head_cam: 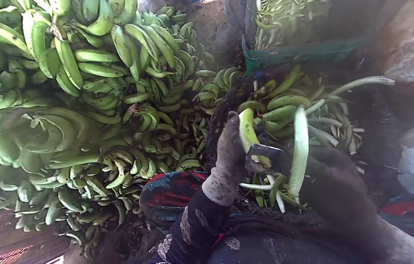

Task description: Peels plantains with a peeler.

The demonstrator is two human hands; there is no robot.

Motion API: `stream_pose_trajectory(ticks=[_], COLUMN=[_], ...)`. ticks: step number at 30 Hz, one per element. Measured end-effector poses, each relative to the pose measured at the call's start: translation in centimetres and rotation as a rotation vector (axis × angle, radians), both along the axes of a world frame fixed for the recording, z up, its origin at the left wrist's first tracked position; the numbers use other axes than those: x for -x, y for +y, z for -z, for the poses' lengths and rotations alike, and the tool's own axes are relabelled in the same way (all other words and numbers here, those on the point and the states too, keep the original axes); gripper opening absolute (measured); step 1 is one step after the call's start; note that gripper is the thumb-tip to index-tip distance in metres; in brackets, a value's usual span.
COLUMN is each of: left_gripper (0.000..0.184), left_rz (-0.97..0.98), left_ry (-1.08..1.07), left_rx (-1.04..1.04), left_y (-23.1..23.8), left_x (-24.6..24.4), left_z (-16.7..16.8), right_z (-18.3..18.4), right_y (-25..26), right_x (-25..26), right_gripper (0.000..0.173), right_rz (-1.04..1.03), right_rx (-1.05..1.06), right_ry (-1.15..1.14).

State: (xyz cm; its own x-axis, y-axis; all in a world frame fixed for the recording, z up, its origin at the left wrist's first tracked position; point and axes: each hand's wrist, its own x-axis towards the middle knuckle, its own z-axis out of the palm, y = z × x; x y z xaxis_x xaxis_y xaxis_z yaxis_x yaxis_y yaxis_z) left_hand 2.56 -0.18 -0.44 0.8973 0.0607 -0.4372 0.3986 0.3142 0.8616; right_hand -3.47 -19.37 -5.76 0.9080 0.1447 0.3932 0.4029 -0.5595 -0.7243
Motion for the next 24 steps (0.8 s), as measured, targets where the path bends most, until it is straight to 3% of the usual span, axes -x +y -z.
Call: stream_pose_trajectory(ticks=[2,3,6,8,9,11,13,14,16,19,22,24], left_gripper=[0.040,0.042,0.046,0.045,0.044,0.037,0.034,0.035,0.043,0.051,0.049,0.047], left_rz=[0.219,0.273,0.209,0.088,0.031,-0.025,0.056,0.106,0.166,0.279,0.352,0.394], left_ry=[-0.265,-0.307,-0.120,-0.041,-0.022,-0.069,-0.205,-0.272,-0.323,-0.343,-0.176,-0.065], left_rx=[-0.354,-0.398,-0.005,0.227,0.233,-0.010,-0.365,-0.427,-0.266,-0.193,-0.206,-0.307], left_y=[0.3,0.3,0.7,1.3,1.7,1.9,1.4,1.0,0.4,1.9,3.3,2.4], left_x=[1.0,1.4,1.8,0.9,0.7,0.9,1.5,1.9,2.5,4.4,5.4,4.0], left_z=[1.1,1.5,1.3,1.4,1.8,1.9,2.4,2.4,2.5,3.3,6.1,6.9], right_z=[0.1,0.1,-0.9,0.0,0.6,0.4,-0.4,-0.1,0.7,0.7,-0.7,-0.9], right_y=[0.0,-0.6,-2.7,-3.4,-3.5,-3.0,-1.6,-0.8,-0.6,-3.1,-4.1,-3.4], right_x=[-1.7,-2.7,-3.9,-2.4,-1.5,-0.2,0.3,-0.1,-1.8,-2.3,-0.8,0.1], right_gripper=[0.029,0.032,0.040,0.039,0.037,0.036,0.036,0.035,0.039,0.043,0.038,0.041], right_rz=[0.059,0.065,0.031,0.041,0.015,-0.084,-0.100,-0.063,0.040,0.047,-0.171,-0.271], right_rx=[0.078,0.138,0.293,0.160,0.071,-0.013,-0.016,-0.019,-0.018,0.142,0.396,0.522], right_ry=[0.038,0.110,0.409,0.326,0.255,0.169,0.132,0.093,0.076,0.378,0.860,1.013])
